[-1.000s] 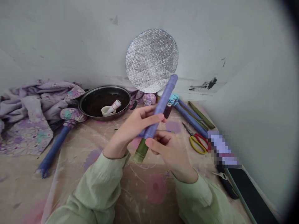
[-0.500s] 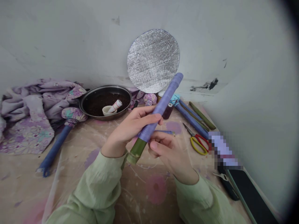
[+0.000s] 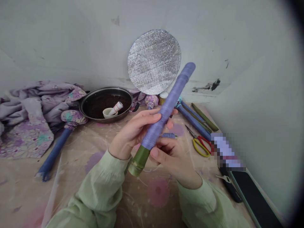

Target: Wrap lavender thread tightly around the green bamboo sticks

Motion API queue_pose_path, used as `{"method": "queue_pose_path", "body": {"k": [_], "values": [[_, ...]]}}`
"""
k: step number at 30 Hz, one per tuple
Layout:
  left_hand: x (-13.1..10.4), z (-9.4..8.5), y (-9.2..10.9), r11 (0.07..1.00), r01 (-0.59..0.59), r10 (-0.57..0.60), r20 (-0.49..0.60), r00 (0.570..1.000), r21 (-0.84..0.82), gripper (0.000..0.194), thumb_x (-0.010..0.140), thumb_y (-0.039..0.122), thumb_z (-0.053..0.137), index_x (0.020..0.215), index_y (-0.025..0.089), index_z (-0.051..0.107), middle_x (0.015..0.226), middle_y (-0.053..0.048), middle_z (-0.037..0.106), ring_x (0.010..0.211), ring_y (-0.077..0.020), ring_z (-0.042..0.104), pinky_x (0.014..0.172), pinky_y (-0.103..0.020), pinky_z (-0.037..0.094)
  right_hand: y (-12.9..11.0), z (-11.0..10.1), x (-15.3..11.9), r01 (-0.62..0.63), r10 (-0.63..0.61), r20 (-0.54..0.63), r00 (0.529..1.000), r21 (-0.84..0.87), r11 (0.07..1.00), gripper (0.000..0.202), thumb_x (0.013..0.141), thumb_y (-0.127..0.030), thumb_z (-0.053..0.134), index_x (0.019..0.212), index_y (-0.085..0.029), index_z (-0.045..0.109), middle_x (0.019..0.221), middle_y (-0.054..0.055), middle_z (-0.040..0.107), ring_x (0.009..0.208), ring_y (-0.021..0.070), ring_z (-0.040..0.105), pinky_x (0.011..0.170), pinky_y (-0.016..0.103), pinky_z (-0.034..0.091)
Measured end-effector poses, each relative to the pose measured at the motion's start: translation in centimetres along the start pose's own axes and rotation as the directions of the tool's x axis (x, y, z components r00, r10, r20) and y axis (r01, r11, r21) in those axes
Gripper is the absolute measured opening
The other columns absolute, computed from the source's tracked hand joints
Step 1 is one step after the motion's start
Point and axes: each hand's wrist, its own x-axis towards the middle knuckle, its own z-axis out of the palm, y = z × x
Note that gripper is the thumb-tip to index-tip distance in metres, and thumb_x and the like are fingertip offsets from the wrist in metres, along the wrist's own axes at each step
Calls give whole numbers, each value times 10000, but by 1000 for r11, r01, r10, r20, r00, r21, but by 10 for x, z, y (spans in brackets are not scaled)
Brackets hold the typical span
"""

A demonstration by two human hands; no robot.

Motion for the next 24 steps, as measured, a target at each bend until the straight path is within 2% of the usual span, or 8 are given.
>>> {"method": "queue_pose_path", "body": {"k": [2,6,9,12,17,21,24], "values": [[1,-1,0,999,-15,15,-13,1000,31,441,814,374,711,1156,95,719,769,-22,634,533,-62,460,432,-141,373,-1,0,1,-6,5,-41,999,-21,1000,432,768,-583,789,718,-166,689,552,-64,435,478,72,313,449,237,225],[3,-9,3,986,-12,22,-57,998,169,379,810,339,731,1117,117,728,799,-34,692,645,-120,580,510,-185,449,0,1,5,-35,25,-159,987,-59,998,444,699,-582,822,676,-187,620,526,-82,394,476,73,304,457,241,220],[3,-10,6,928,-41,105,-156,982,371,402,714,248,839,1087,148,728,838,-19,716,694,-124,608,576,-201,476,0,2,8,-56,28,-205,978,-132,990,445,698,-542,817,602,-205,543,512,-84,362,488,79,295,466,250,225],[-1,-4,7,875,-65,173,-186,967,480,428,694,208,861,1096,159,721,850,-5,714,678,-109,588,584,-206,462,1,4,8,-45,13,-199,980,-161,986,446,692,-526,815,579,-211,519,509,-87,328,492,79,262,451,245,209],[-6,-3,8,912,-51,136,-182,974,408,201,839,337,759,947,169,740,789,-2,672,557,-78,505,477,-205,370,1,4,6,-11,-4,-162,987,-91,996,406,727,-558,809,700,-187,647,528,-70,412,478,79,306,439,242,211],[-3,-8,8,944,-65,124,-163,979,324,204,826,355,781,914,173,754,848,-23,696,562,-74,499,464,-197,364,5,1,3,30,-35,-129,991,-40,999,374,780,-534,796,754,-174,697,563,-56,459,499,79,332,458,248,226],[-1,-11,8,955,-92,142,-162,977,280,227,810,353,801,930,162,772,887,-40,719,583,-74,531,476,-180,408,10,-3,2,47,-44,-98,994,31,998,344,818,-511,780,792,-173,720,566,-67,423,500,73,292,460,246,225]]}}
